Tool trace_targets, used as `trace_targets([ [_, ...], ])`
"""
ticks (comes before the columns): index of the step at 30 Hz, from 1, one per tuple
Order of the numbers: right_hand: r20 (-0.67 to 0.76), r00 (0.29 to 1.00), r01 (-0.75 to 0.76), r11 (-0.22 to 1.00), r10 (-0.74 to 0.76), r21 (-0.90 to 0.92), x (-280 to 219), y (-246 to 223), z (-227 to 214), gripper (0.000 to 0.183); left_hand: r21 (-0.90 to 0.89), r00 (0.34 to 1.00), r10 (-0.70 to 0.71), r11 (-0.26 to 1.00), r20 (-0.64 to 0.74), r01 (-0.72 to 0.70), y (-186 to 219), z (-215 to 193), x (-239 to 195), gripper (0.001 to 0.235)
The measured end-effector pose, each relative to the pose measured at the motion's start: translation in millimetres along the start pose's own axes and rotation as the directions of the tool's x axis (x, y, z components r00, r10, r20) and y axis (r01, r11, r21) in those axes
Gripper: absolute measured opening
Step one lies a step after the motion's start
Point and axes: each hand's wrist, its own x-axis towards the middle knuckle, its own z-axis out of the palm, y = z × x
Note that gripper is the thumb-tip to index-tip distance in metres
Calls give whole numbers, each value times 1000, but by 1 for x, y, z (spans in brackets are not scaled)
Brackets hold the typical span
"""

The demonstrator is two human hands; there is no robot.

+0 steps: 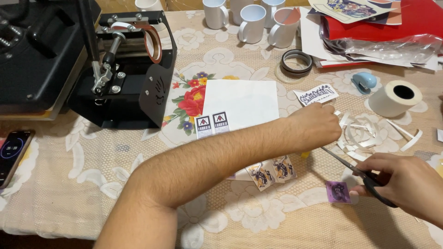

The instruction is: Cutting out printed stickers from a sheet using scissors and preparing them for application, including handling tape.

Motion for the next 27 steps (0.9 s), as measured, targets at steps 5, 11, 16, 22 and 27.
trace_targets([
  [5, 41, 999, -16, 997, 19, -78, 2, 2, -1, 45, 25, 999, 5, 1000, 35, -6, 0, -13, -7, 15],
  [11, 15, 999, 51, 972, -48, -229, 4, 26, 6, 56, 14, 1000, -8, 1000, -20, 8, -2, 0, 0, 12],
  [16, -65, 997, 29, 990, -38, -140, 10, 23, -2, 55, 33, 1000, 5, 999, -28, -4, -2, -1, -1, 12],
  [22, 51, 998, -22, 958, 38, -287, 17, 3, -15, 57, 10, 994, 7, 1000, -112, -6, -2, 13, 6, 10],
  [27, 46, 998, -26, 957, 41, -289, 18, 4, -12, 57, 18, 998, 11, 1000, -55, -10, -3, 4, 4, 10],
])
